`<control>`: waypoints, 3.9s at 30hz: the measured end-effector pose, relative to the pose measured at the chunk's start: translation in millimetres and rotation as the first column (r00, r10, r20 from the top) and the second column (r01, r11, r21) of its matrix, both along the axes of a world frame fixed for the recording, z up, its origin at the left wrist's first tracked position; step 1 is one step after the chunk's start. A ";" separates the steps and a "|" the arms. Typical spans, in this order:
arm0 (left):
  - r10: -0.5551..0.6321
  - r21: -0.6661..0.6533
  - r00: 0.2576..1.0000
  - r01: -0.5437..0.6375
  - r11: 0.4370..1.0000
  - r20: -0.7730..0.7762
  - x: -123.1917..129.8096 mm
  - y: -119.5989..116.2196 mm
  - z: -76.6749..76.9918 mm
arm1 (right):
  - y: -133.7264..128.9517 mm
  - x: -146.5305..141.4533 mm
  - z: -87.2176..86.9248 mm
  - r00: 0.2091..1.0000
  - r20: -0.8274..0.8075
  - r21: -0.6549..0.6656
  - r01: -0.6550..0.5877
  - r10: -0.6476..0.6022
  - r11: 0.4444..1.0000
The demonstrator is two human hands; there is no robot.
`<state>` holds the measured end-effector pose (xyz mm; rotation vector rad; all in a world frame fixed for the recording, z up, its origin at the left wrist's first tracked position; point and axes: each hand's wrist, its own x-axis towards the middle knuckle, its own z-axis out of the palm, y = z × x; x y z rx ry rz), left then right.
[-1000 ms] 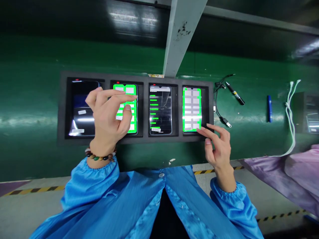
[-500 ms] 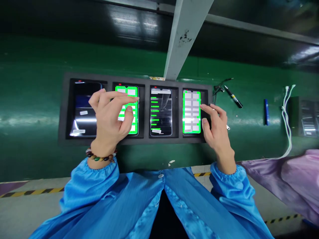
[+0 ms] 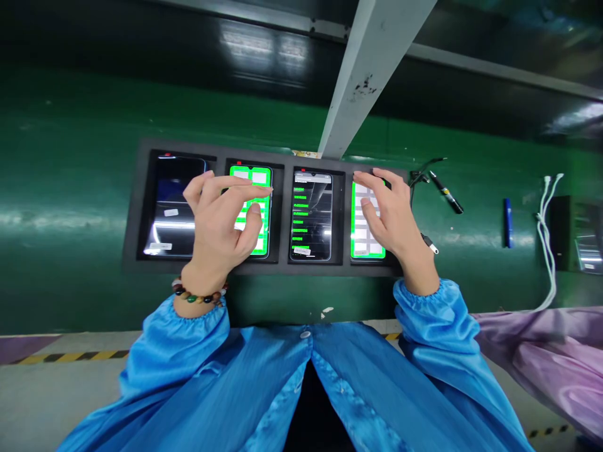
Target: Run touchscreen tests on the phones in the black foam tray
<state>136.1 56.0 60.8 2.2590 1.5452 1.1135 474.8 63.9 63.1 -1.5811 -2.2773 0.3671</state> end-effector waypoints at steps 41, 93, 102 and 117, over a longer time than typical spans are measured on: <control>-0.081 0.074 0.995 0.085 0.994 -0.061 0.8 0.9 -3.9 | -10.7 29.3 -7.7 0.998 -0.068 0.028 0.016 -0.014 0.999; -0.087 0.009 0.996 0.087 0.996 -0.035 -1.5 0.1 -2.2 | -76.5 2.6 3.0 0.997 -0.053 0.014 0.065 -0.064 0.998; -0.086 0.049 0.995 0.089 0.995 -0.054 -0.4 -0.4 -0.8 | -82.8 22.5 3.8 0.974 -0.039 0.064 0.226 -0.224 0.972; -0.099 0.106 0.994 0.103 0.989 -0.037 1.4 0.5 -3.1 | -65.3 11.7 -1.0 0.976 -0.046 0.070 0.216 -0.213 0.974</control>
